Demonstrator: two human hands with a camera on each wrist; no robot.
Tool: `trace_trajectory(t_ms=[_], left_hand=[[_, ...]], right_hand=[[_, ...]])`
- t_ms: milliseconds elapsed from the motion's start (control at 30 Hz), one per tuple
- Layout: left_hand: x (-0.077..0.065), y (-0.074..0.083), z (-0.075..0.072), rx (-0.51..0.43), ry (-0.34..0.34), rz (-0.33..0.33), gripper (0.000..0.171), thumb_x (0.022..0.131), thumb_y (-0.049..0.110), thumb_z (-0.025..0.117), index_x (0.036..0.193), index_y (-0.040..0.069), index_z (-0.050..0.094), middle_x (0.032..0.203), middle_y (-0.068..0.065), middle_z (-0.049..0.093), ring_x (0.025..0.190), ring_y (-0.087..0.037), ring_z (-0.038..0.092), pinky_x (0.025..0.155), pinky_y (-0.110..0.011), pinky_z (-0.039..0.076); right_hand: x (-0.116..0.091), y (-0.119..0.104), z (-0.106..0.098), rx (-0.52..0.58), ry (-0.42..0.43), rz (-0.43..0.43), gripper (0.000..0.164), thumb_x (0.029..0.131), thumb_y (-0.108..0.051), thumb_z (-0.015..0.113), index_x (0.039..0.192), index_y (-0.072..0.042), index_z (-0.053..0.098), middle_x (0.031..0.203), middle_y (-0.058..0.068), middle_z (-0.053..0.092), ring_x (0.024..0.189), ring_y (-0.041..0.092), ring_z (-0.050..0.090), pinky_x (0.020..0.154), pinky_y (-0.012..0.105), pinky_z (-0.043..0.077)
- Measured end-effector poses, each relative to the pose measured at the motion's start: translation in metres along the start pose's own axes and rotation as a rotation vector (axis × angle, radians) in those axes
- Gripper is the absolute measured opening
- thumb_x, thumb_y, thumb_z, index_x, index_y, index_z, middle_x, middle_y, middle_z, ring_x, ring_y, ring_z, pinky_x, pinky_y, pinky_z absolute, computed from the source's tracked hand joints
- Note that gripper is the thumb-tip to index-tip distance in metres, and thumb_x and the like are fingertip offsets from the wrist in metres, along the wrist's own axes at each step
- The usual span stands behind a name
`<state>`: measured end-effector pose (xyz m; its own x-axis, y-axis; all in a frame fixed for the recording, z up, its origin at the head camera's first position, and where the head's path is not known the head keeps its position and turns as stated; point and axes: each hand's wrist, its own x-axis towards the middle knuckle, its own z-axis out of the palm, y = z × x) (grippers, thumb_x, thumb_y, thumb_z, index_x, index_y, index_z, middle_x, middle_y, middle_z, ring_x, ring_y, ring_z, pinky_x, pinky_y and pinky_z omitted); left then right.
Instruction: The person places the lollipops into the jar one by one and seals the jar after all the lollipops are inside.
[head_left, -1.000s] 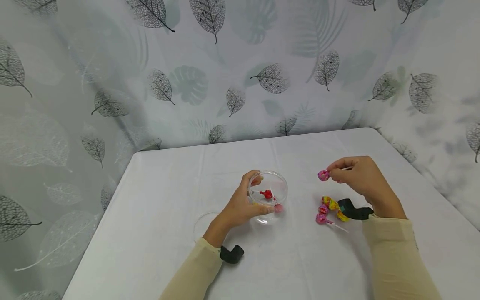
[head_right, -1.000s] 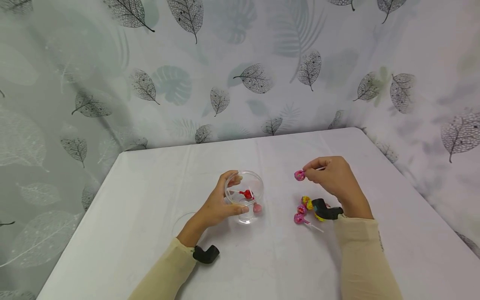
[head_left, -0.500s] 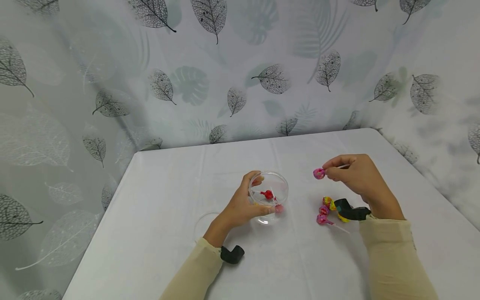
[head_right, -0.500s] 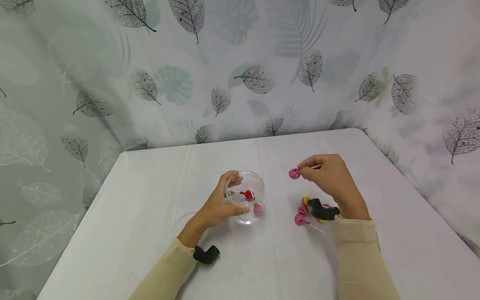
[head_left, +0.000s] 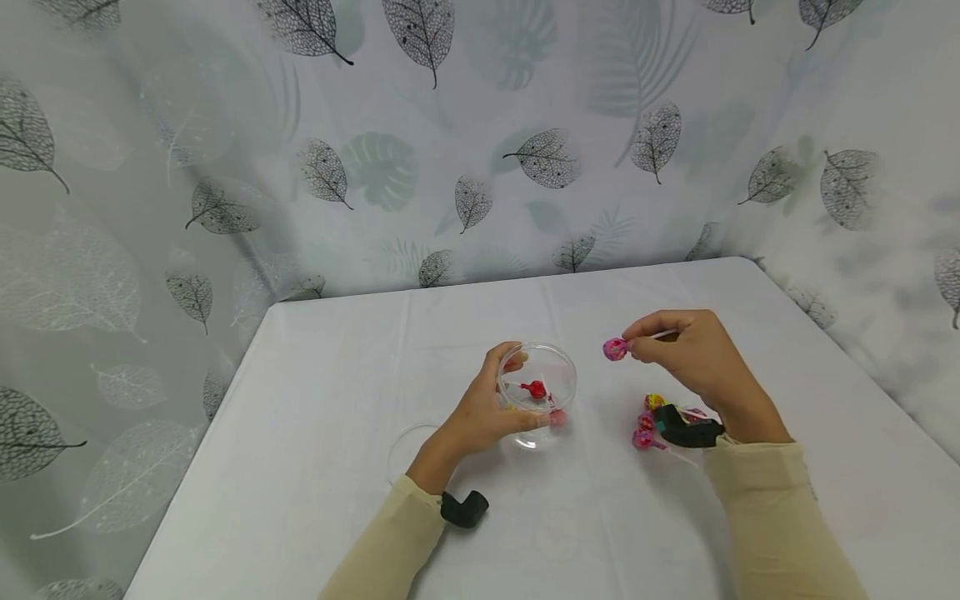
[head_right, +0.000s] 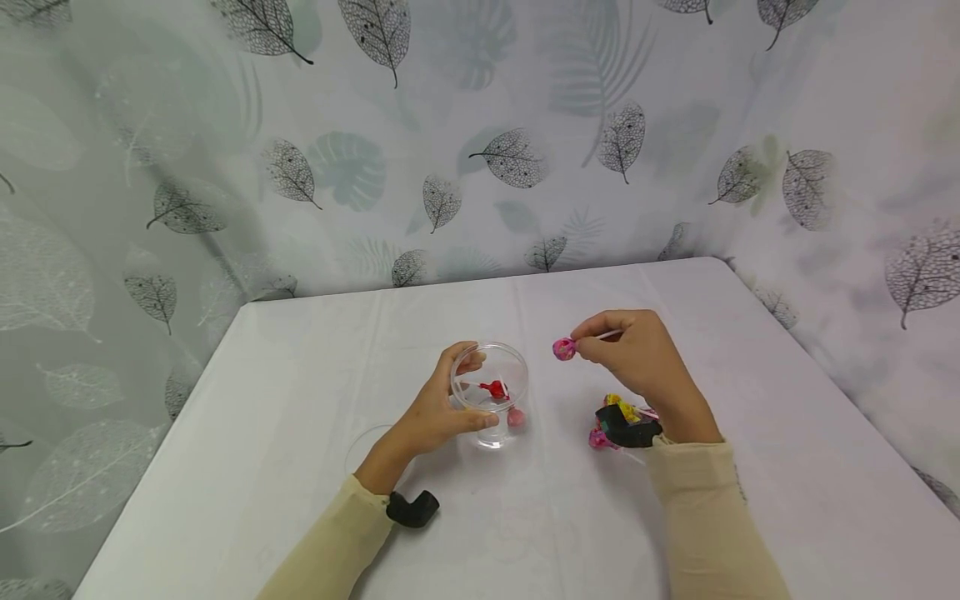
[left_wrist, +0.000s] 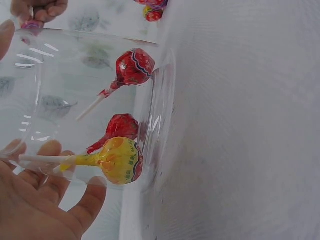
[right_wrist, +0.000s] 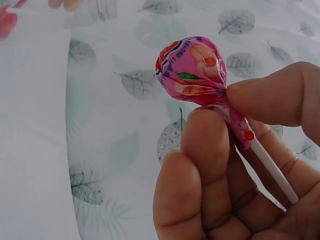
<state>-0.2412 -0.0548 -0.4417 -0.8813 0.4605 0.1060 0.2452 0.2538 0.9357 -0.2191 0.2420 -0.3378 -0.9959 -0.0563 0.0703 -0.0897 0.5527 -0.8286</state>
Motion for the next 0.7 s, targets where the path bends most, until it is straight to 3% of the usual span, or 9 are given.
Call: trace_trajectory(t_ms=[333, 700], left_hand=[[0.001, 0.0, 0.0, 0.0, 0.007, -0.002, 0.103, 0.08, 0.026, 0.091, 0.16, 0.024, 0.026, 0.162, -0.006, 0.042, 0.148, -0.022, 0.038, 0.119, -0.058, 0.033], [0.001, 0.001, -0.001, -0.021, -0.006, -0.001, 0.101, 0.081, 0.026, 0.09, 0.159, 0.023, 0.026, 0.162, -0.01, 0.041, 0.147, -0.032, 0.04, 0.117, -0.058, 0.036]], right_hand=[[0.0, -0.007, 0.017, 0.033, -0.002, -0.069, 0.016, 0.096, -0.017, 0.071, 0.104, -0.006, 0.08, 0.102, 0.005, 0.078, 0.084, 0.023, 0.067, 0.079, 0.034, 0.052], [-0.001, -0.018, 0.038, 0.078, -0.062, -0.115, 0.014, 0.096, -0.015, 0.071, 0.105, -0.008, 0.08, 0.107, 0.008, 0.077, 0.086, 0.023, 0.069, 0.082, 0.037, 0.053]])
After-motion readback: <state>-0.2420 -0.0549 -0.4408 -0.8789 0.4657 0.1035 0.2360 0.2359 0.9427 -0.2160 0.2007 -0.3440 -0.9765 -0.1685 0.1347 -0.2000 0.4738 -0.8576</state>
